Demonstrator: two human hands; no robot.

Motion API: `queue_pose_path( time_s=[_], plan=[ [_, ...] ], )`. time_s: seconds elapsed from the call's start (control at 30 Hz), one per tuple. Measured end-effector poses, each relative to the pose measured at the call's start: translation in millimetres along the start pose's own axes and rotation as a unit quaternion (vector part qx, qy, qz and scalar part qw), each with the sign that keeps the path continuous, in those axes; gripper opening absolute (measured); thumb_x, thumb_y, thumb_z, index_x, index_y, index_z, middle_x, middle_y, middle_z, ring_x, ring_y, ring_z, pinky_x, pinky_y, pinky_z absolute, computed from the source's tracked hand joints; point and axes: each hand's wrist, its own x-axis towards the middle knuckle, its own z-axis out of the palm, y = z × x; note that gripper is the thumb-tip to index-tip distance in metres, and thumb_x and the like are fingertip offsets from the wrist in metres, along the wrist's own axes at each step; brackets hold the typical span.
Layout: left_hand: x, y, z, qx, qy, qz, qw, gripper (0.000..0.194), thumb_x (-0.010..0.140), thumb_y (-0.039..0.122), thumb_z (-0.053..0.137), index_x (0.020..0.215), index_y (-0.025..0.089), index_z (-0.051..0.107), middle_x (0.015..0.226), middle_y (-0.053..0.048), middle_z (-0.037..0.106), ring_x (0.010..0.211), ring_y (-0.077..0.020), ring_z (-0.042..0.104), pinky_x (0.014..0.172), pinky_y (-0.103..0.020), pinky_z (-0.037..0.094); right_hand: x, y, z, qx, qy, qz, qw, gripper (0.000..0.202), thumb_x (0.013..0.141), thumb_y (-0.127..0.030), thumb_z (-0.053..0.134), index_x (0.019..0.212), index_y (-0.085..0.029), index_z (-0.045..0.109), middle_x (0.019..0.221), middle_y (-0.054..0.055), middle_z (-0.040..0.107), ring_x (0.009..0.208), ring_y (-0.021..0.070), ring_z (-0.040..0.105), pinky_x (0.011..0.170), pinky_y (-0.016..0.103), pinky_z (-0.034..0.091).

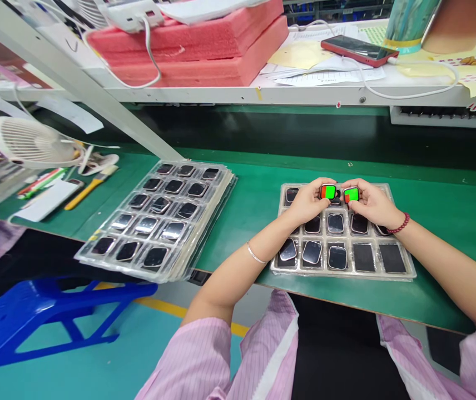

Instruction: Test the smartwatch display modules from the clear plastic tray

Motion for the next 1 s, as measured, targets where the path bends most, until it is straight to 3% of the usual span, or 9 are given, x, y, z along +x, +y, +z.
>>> queue_pose_path(
  time_s=[0.37,0.5,0.77,1.0],
  plan=[
    [0.1,-0.3,1.4,-0.067,-0.024,-0.033,0.997,0.042,0.080,0.014,0.062,0.121,0.017,0.062,0.118,-0.009,0.069,0.097,-0.0183,0.069,0.087,-0.033,0.059,0.0,-3.6,1.2,0.003,0.005,-0.008,1.000,0.027,0.075,-0.024,0.069,0.102,-0.021,0.063,0.100,0.006,0.068,0.085,0.0217,0.066,0.078,0.037,0.055],
    [-0.9,5.6,1.9,-0.062,-0.030,-0.039,0.997,0.033,0.085,0.020,0.061,0.117,0.016,0.065,0.109,-0.008,0.072,0.083,-0.0157,0.070,0.081,-0.031,0.059,0.0,-5.4,0.7,0.002,-0.001,0.002,1.000,0.022,0.076,-0.025,0.067,0.098,-0.021,0.064,0.094,0.006,0.069,0.078,0.0207,0.066,0.073,0.037,0.055],
    [-1.6,11.8,1.1,-0.033,-0.032,-0.045,0.998,0.031,0.090,0.034,0.057,0.110,0.013,0.068,0.108,-0.010,0.072,0.080,-0.0165,0.069,0.074,-0.030,0.058,0.4,-4.6,1.1,-0.017,0.004,-0.011,1.000,0.018,0.076,-0.025,0.067,0.093,-0.020,0.065,0.091,0.006,0.070,0.073,0.0201,0.065,0.066,0.035,0.054],
    [0.8,-0.4,1.1,-0.027,-0.016,-0.004,0.999,0.042,0.075,0.012,0.063,0.117,0.016,0.064,0.117,-0.008,0.070,0.102,-0.0194,0.067,0.092,-0.033,0.054,-0.1,-7.6,0.8,0.032,-0.005,0.013,0.999,0.026,0.070,-0.017,0.063,0.096,-0.021,0.064,0.093,0.005,0.070,0.076,0.0203,0.067,0.066,0.034,0.056]
  ],
)
